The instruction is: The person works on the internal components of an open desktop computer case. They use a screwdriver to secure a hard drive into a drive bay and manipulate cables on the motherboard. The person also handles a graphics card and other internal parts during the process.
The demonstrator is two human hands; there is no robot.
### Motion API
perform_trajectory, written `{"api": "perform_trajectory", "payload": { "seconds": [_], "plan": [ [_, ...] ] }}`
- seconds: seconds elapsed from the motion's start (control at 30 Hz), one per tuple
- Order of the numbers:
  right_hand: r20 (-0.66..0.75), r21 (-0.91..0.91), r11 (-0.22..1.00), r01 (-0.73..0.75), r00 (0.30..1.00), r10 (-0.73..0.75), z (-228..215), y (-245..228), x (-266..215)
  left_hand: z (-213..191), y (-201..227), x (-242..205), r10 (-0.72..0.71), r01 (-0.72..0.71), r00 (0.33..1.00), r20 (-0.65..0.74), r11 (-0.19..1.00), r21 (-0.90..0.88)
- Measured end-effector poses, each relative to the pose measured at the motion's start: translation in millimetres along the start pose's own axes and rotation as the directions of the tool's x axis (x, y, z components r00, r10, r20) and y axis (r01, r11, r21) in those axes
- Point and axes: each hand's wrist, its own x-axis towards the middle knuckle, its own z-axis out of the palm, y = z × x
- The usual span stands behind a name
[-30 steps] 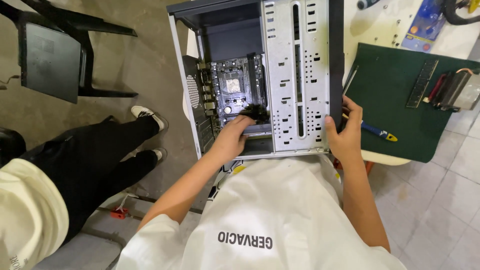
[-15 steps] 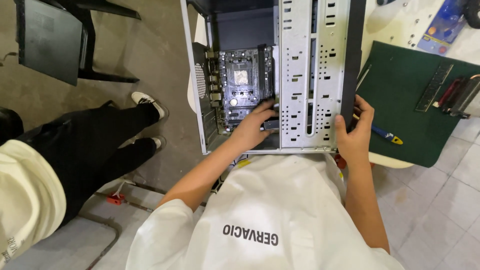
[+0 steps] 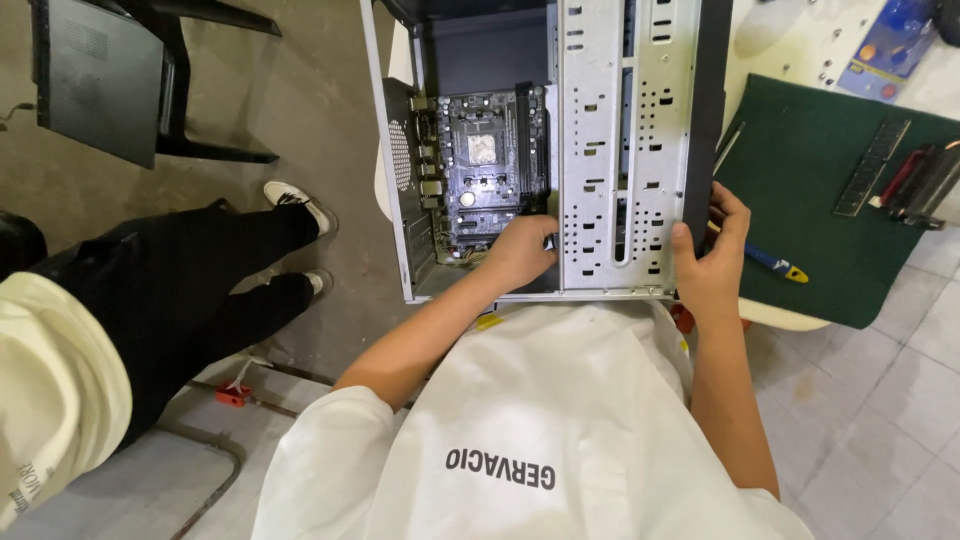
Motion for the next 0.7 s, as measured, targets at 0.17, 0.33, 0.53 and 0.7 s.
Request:
{"api": "perform_trajectory", "payload": {
  "seconds": [0.17, 0.33, 0.53, 0.7],
  "plan": [
    [0.000, -0.005, 1.000, 0.002, 1.000, -0.002, 0.4, -2.9, 1.1, 2.5, -4.6, 0.1, -0.005, 0.004, 1.000, -0.026, 0.999, -0.045],
    [-0.001, 0.008, 1.000, -0.002, 1.000, 0.002, 0.1, 1.9, 0.8, -8.6, 17.2, -6.7, 0.015, -0.019, 0.999, -0.028, 0.991, -0.130],
    [0.001, 0.003, 1.000, -0.015, 1.000, 0.015, 0.4, 3.0, 1.2, -13.3, 23.5, -9.4, 0.037, -0.042, 0.999, -0.039, 0.991, -0.126],
    [0.003, 0.013, 1.000, -0.002, 1.000, 0.002, 0.1, 6.1, 0.8, -8.7, 16.9, -5.7, 0.028, -0.034, 0.999, -0.043, 0.989, -0.145]
  ]
}}
